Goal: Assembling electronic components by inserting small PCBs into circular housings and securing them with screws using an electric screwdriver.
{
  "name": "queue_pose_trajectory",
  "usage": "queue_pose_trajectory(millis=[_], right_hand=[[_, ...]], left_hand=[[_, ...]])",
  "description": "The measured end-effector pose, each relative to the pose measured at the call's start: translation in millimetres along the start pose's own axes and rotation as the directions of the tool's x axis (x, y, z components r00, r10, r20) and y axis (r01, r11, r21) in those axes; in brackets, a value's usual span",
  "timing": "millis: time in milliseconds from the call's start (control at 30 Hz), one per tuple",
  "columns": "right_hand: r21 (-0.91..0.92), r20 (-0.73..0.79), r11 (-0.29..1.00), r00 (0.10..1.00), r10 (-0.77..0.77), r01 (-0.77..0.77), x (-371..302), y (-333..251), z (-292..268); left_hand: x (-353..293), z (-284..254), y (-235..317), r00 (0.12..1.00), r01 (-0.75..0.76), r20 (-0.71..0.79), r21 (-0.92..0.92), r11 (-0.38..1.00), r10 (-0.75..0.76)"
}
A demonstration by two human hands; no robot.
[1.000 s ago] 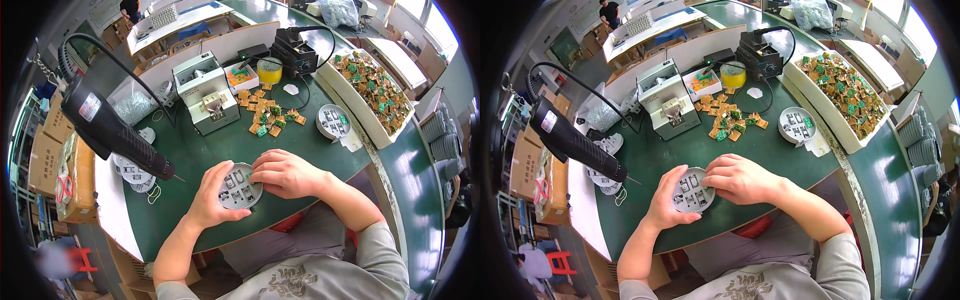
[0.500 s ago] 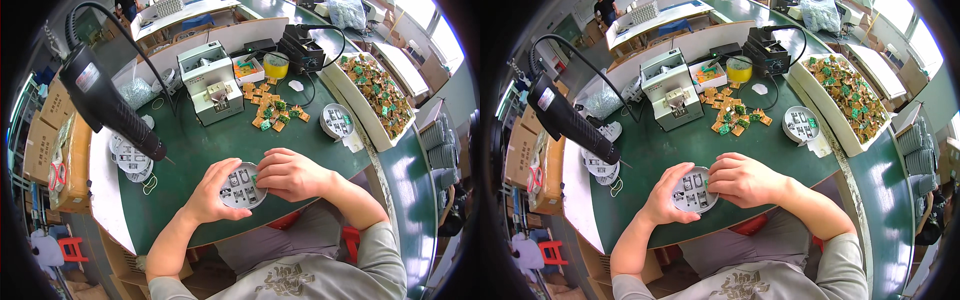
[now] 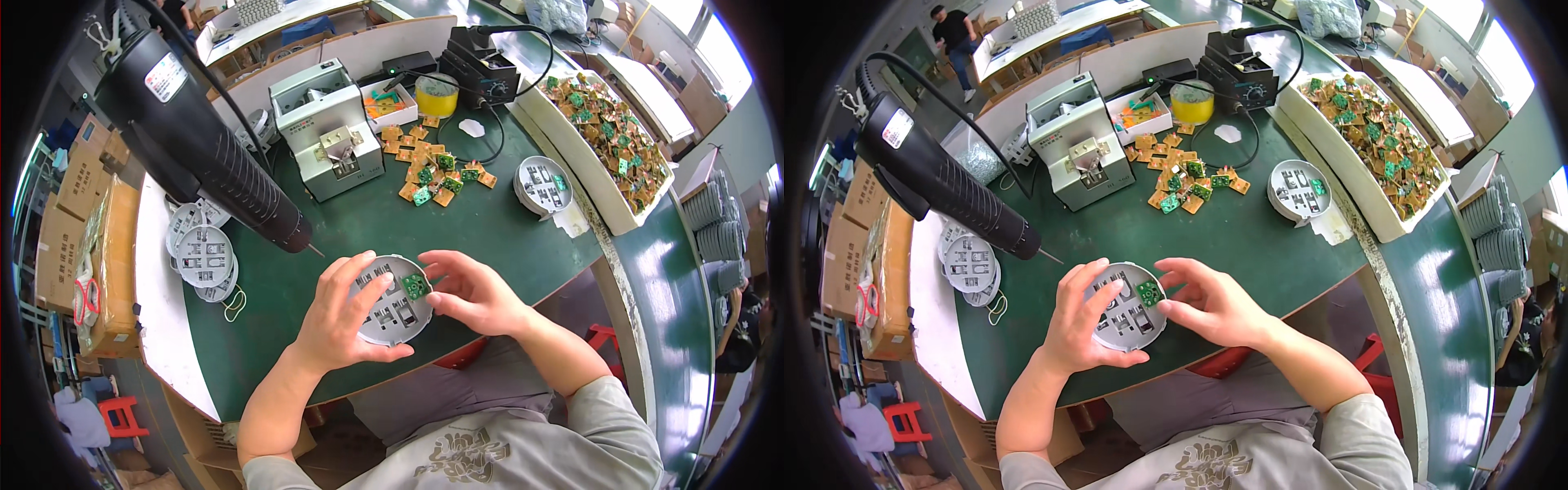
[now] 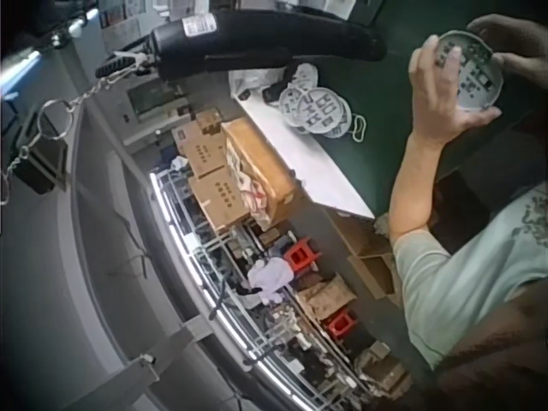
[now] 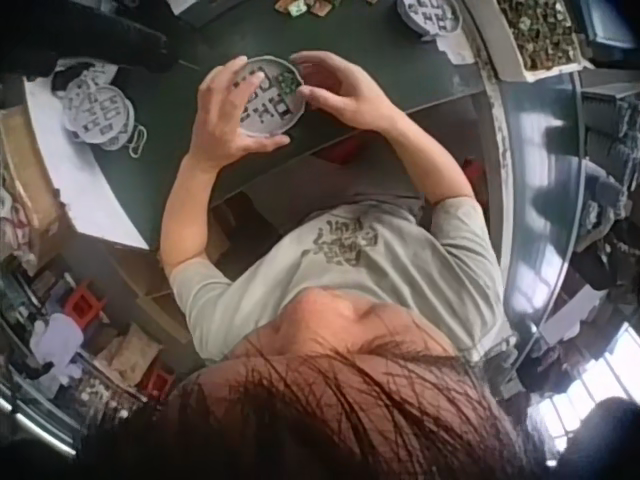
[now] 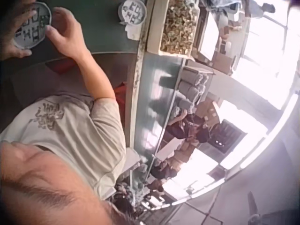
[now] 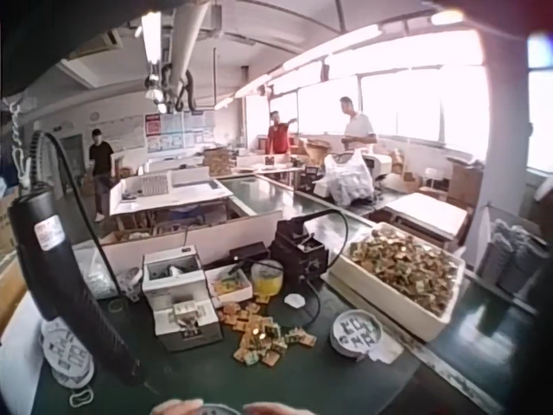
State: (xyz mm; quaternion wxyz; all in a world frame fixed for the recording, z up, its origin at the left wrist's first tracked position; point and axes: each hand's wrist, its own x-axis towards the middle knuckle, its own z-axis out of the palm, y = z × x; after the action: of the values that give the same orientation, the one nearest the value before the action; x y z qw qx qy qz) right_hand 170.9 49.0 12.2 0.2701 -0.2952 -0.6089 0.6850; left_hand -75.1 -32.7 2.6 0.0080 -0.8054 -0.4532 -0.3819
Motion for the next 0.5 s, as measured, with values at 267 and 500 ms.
queue_pose_trajectory(millis=[267,500], right_hand=[[-0.123,-0.041,0.992,0.999,-0.023,0.018,2.6,7.4,7.3],[-0.272,-0.061,0.955,0.988,-0.139,0.117,-0.1,3.8,11.4]], left_hand=[[-0.1,8.6,1.3,0.996,-0.088,0.010,0.082,0.993,0.087],[-5.0,8.6,-1.7,0.991,-0.132,0.024,0.137,0.982,0.129]])
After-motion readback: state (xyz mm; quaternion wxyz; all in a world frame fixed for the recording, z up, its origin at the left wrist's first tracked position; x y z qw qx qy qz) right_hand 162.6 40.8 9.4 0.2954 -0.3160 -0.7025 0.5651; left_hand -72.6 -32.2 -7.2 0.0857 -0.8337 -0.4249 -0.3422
